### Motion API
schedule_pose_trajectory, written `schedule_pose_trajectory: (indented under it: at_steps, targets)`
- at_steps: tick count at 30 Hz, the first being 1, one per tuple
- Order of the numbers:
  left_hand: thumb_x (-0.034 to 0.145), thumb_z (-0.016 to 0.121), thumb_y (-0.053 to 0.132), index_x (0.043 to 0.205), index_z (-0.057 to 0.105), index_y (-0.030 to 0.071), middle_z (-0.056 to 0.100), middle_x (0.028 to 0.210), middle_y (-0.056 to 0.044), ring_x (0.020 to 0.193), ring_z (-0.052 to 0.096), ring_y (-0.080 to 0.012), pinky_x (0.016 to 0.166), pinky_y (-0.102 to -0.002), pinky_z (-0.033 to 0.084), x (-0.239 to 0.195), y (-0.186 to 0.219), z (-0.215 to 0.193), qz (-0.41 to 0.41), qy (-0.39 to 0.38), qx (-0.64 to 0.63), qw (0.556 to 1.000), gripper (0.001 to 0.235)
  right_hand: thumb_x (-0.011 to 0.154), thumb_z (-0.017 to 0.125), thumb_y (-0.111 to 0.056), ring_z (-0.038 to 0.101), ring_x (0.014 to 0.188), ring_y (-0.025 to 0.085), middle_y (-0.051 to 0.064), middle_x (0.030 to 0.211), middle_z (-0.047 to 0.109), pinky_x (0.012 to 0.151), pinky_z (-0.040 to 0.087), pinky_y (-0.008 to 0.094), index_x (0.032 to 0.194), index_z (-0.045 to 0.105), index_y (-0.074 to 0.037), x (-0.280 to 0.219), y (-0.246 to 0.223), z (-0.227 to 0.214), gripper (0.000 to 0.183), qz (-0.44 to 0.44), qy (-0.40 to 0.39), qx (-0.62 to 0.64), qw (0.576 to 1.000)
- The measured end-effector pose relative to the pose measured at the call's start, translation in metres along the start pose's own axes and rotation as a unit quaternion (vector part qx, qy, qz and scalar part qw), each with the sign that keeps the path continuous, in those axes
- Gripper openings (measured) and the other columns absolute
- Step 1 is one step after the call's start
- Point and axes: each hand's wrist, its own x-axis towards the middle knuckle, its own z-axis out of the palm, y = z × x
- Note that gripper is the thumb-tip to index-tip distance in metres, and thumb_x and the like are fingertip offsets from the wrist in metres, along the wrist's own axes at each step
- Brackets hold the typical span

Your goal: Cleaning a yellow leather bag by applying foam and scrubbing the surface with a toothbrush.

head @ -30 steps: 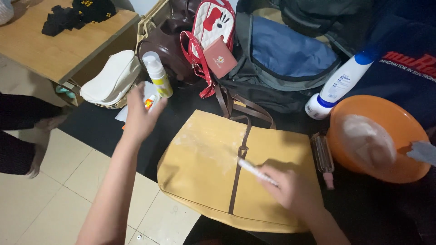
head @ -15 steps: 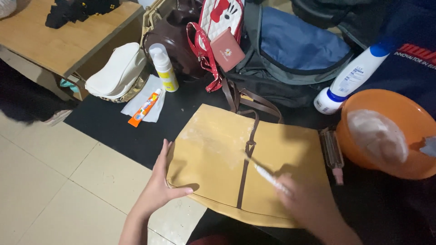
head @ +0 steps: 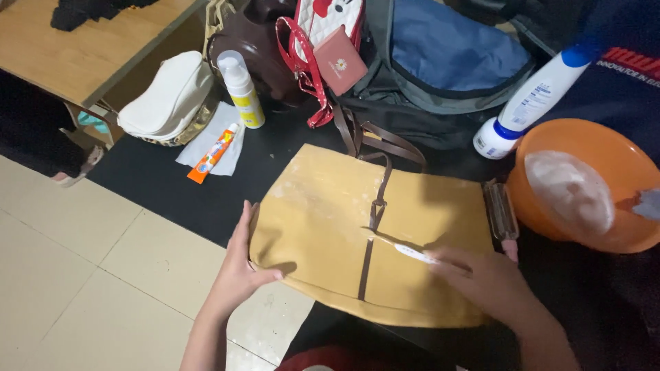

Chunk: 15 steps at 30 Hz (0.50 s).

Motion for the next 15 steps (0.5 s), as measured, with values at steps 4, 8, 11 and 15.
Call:
schedule_pose_trajectory:
  at_steps: [4, 8, 11, 15]
  targets:
    - [0.059, 0.083, 0.052, 0.164, 0.004, 0.020, 0.016, 0.173, -0.012, 0.160, 0.020, -0.0250, 0.123, -0.044, 0.023, 0.005, 0.021, 0.000, -0.054, 0.013, -0.027, 0.998, 0.136, 0.084, 0.077, -0.033, 0.077, 0.103, 0.003, -0.011, 0.106, 0.089, 0.094, 0.050, 0.020, 0.099, 0.090, -0.020, 0.012, 0.017, 0.012, 0.024, -0.140, -0.072, 0.221, 0.962]
    - [0.062, 0.081, 0.054, 0.164, 0.014, 0.018, 0.021, 0.172, -0.010, 0.158, 0.023, -0.0245, 0.123, -0.045, 0.024, 0.002, 0.008, 0.002, -0.032, 0.022, 0.003, 0.999, 0.127, 0.085, 0.066, -0.042, 0.075, 0.113, 0.002, -0.016, 0.120, 0.086, 0.097, 0.047, 0.020, 0.114, 0.086, -0.034, 0.014, 0.009, 0.005, 0.035, -0.054, -0.034, 0.117, 0.991]
    - [0.064, 0.079, 0.056, 0.163, 0.019, 0.017, 0.024, 0.172, -0.007, 0.157, 0.025, -0.0244, 0.123, -0.046, 0.024, 0.003, 0.006, 0.001, -0.029, 0.032, 0.032, 0.999, 0.122, 0.085, 0.060, -0.051, 0.071, 0.118, -0.004, -0.022, 0.113, 0.085, 0.110, 0.027, 0.028, 0.105, 0.084, -0.041, -0.007, -0.017, -0.019, 0.032, -0.024, -0.044, 0.037, 0.998]
    - [0.064, 0.075, 0.062, 0.162, 0.024, 0.016, 0.023, 0.172, -0.006, 0.157, 0.024, -0.0253, 0.123, -0.047, 0.024, 0.001, 0.009, 0.002, -0.029, 0.034, 0.059, 0.997, 0.120, 0.088, 0.046, -0.061, 0.065, 0.125, 0.007, -0.028, 0.125, 0.076, 0.117, 0.019, 0.044, 0.115, 0.074, -0.054, -0.006, -0.025, -0.021, 0.040, 0.015, -0.025, -0.079, 0.996]
